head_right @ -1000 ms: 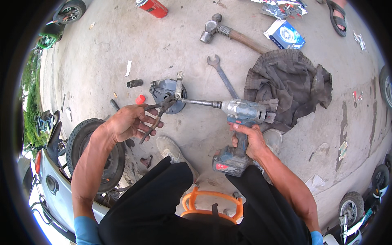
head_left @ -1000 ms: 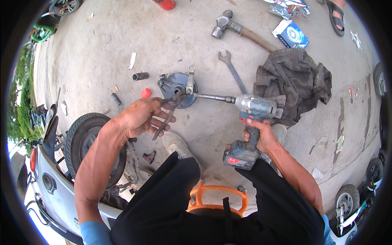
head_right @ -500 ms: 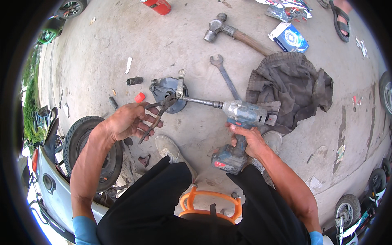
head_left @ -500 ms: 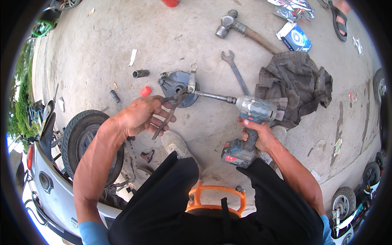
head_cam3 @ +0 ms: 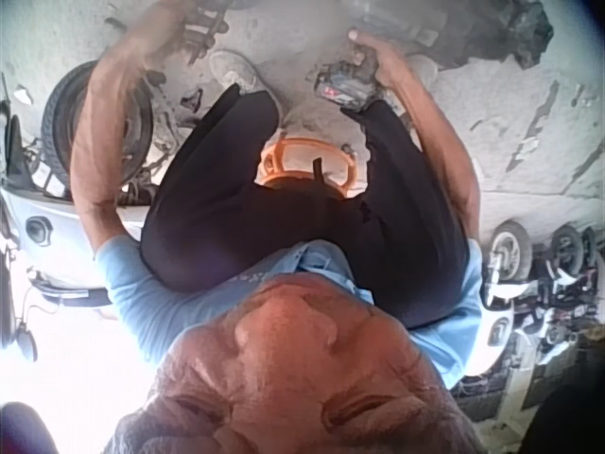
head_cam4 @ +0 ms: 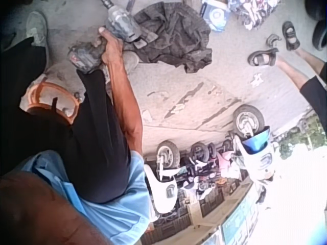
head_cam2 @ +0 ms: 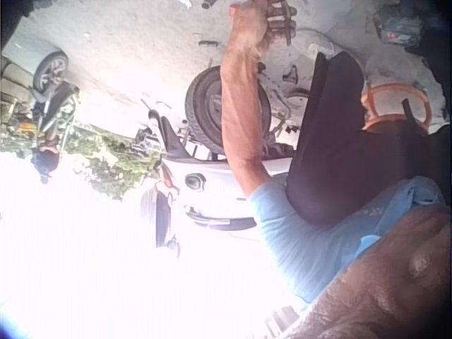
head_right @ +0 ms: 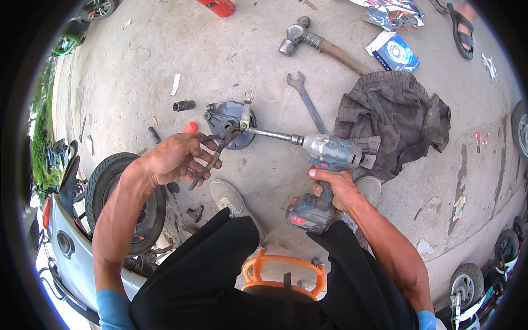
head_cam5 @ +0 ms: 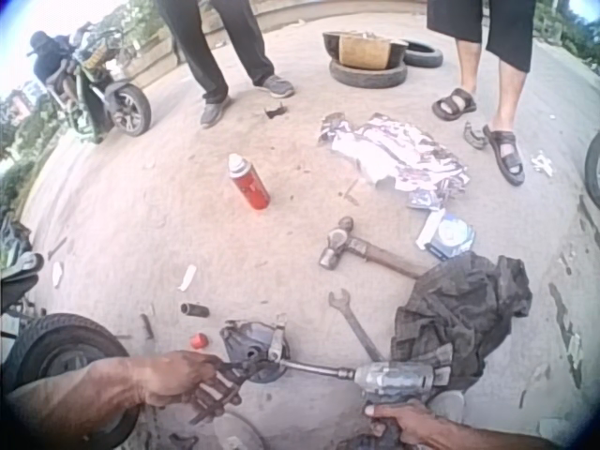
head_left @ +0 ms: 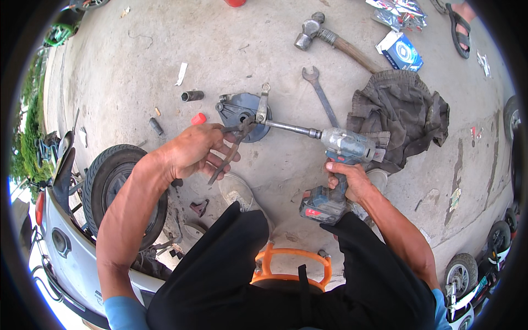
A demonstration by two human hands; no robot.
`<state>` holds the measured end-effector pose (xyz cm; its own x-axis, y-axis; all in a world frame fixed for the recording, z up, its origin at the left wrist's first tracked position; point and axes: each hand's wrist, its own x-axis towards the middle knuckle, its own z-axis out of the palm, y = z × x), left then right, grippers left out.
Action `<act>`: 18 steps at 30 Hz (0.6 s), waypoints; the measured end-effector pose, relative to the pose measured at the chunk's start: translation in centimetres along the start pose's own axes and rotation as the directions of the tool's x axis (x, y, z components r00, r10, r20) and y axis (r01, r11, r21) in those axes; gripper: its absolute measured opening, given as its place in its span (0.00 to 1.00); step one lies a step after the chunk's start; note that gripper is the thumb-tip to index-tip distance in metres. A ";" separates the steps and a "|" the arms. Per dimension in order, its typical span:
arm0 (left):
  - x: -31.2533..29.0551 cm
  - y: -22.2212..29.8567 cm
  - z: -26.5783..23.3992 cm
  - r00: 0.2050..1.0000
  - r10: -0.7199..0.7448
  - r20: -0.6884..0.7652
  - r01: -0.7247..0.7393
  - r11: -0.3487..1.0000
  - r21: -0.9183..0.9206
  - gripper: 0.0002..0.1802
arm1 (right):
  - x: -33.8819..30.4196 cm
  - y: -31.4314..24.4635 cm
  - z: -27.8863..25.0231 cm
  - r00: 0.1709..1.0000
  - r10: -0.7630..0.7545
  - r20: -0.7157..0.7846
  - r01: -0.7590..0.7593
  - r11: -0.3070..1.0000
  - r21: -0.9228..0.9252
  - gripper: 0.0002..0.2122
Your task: The person unboxes new brake shoes and then assembles the brake plate assembly by hand, using a screwdriver and a powered impact driver to secure components and spring mechanisms.
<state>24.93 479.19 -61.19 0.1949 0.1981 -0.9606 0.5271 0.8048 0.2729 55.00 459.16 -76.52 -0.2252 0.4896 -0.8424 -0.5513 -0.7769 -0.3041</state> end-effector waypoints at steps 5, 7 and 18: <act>0.1 0.5 0.0 0.999 -0.027 0.021 0.027 1.000 0.015 0.18 | 0.1 0.0 0.0 1.000 -0.004 0.000 0.004 1.000 -0.012 0.13; 0.1 0.5 -0.1 0.999 -0.033 0.016 0.033 0.999 0.004 0.18 | 0.3 0.0 -0.2 1.000 -0.004 0.028 0.005 1.000 -0.022 0.13; 0.2 0.9 0.5 0.999 -0.035 -0.021 0.035 0.999 -0.008 0.20 | 0.5 -0.2 -0.1 1.000 -0.009 -0.003 0.009 1.000 -0.025 0.13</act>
<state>25.90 479.67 -61.15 0.1589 0.1811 -0.9705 0.5269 0.8158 0.2385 55.10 459.47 -76.92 -0.2177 0.4950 -0.8412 -0.5329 -0.7823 -0.3224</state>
